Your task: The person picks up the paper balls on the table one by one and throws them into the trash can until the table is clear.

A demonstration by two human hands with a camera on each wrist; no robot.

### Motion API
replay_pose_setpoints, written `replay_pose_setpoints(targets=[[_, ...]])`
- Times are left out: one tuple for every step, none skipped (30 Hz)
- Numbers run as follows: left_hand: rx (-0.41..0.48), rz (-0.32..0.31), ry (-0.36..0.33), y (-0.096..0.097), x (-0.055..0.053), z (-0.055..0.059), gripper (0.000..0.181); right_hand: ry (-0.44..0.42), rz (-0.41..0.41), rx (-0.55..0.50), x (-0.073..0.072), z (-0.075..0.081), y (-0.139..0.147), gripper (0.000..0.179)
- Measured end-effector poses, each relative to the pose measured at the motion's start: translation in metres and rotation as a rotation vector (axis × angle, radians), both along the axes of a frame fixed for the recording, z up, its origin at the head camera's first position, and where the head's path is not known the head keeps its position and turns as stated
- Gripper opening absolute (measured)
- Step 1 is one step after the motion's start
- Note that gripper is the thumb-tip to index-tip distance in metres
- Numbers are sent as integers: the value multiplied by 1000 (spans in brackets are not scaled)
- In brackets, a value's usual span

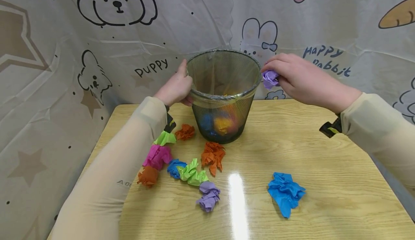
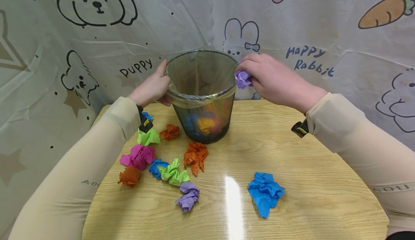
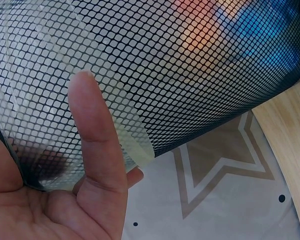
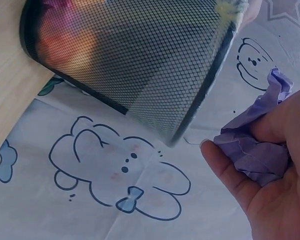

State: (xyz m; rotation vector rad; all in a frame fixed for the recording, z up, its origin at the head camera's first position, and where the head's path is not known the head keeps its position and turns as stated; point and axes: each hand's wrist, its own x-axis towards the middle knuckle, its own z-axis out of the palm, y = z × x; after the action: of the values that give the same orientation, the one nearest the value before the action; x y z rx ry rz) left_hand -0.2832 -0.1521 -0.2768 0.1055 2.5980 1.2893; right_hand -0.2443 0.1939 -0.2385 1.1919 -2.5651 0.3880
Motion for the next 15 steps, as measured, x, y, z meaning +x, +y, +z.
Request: replay_pose_setpoints(targets=[[-1, -1, 2, 0, 0, 0, 72, 5, 4, 0, -2, 2, -2, 30], [-3, -1, 4, 0, 0, 0, 72, 10, 9, 1, -4, 3, -4, 30], [-4, -2, 6, -1, 0, 0, 72, 15, 15, -1, -6, 5, -6, 29], [-6, -3, 8, -1, 0, 0, 72, 21, 18, 0, -8, 6, -8, 28], [-6, -5, 9, -1, 0, 0, 72, 22, 20, -1, -10, 7, -10, 27], [-6, -6, 9, -1, 0, 1, 72, 23, 23, -3, -13, 9, -13, 27], [-6, -7, 8, -1, 1, 1, 72, 22, 23, -3, -14, 10, -15, 27], [-5, -7, 8, -1, 1, 1, 72, 19, 24, -3, -16, 11, -18, 28], [-5, -8, 7, -1, 1, 1, 72, 16, 25, -4, -18, 12, -21, 28], [-5, -8, 7, -1, 1, 1, 72, 13, 25, -3, -20, 12, -24, 28], [-5, -8, 7, -1, 1, 0, 72, 10, 25, -1, -21, 13, -27, 28], [-5, -8, 8, -1, 1, 0, 72, 4, 26, 0, -22, 13, -30, 28], [-6, -10, 9, -1, 1, 0, 72, -1, 27, 4, -24, 14, -33, 28], [-7, -11, 10, -1, 1, 0, 72, -9, 26, 9, -25, 14, -36, 28], [-8, -12, 11, -1, 0, 0, 72, -17, 25, 13, -26, 15, -39, 28]])
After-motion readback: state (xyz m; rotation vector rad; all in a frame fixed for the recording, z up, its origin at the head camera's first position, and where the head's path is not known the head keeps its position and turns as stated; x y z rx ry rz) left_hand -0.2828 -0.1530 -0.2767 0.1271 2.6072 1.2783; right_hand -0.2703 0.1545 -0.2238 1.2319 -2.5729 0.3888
